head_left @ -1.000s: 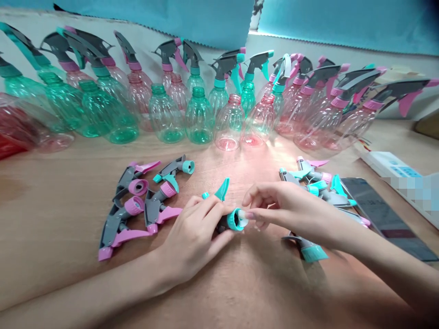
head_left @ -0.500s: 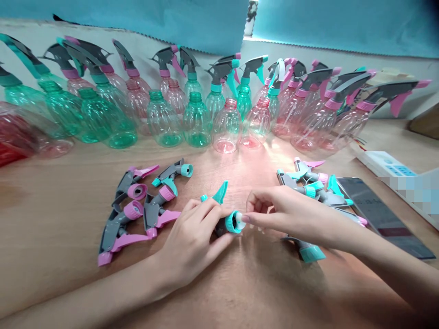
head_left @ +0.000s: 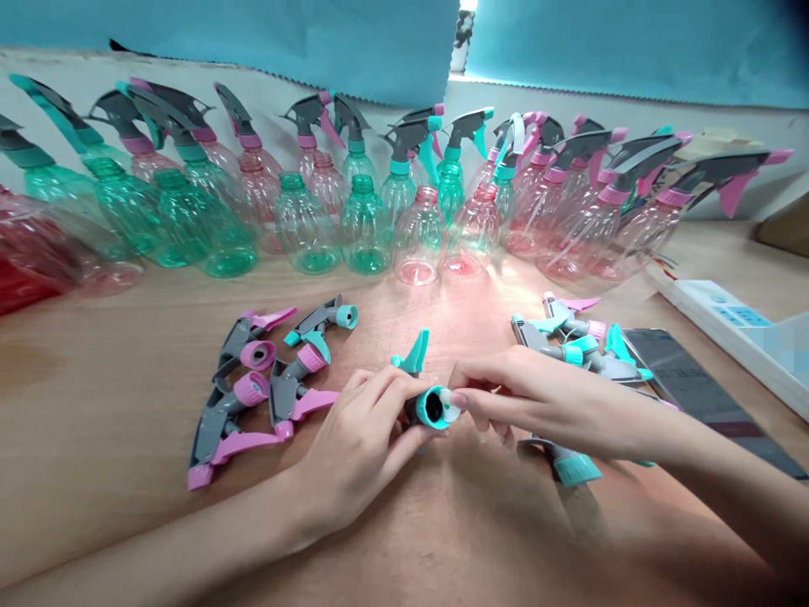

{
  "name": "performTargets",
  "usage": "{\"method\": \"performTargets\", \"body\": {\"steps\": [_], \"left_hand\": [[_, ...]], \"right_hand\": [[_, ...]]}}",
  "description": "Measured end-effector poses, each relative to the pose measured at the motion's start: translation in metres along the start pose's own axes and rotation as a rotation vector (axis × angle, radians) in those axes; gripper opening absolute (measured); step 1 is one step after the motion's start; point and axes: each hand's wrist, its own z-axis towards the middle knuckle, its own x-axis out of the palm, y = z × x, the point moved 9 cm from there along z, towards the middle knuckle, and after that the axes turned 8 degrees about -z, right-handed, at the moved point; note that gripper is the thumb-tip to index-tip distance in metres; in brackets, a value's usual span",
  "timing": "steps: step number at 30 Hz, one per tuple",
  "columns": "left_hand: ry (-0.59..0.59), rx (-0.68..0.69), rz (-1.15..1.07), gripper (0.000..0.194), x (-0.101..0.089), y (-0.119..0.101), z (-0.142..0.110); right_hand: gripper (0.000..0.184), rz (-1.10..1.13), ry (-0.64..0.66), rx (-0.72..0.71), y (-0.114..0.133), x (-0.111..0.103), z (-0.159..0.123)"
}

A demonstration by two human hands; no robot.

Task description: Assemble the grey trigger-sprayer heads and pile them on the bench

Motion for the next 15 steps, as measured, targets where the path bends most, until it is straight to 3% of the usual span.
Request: {"method": "performTargets", "body": {"steps": [4,7,10,15], "left_hand": [[-0.01,-0.027,-0.009,0.021,-0.002,0.003,-0.001],[-0.058,0.069,0.023,0.037,-0.005,-0.004,-0.004],[-0.06,0.197,0.152,0.046,-0.001,-0.016,-0.007],[-0.004,0.181,0.411,0.052,0.009,-0.015,-0.004]], "right_hand": [[0.029,0.064,0.002,-0.008,-0.003,-0.008,-0.004],[0.026,0.18,0.031,0.021,-0.008,-0.008,-0.003],[0.025,0.274,0.085,0.069,-0.015,0.001,0.001],[0.027,0.314,0.134,0.067,-0.017,0.01,0.006]]}}
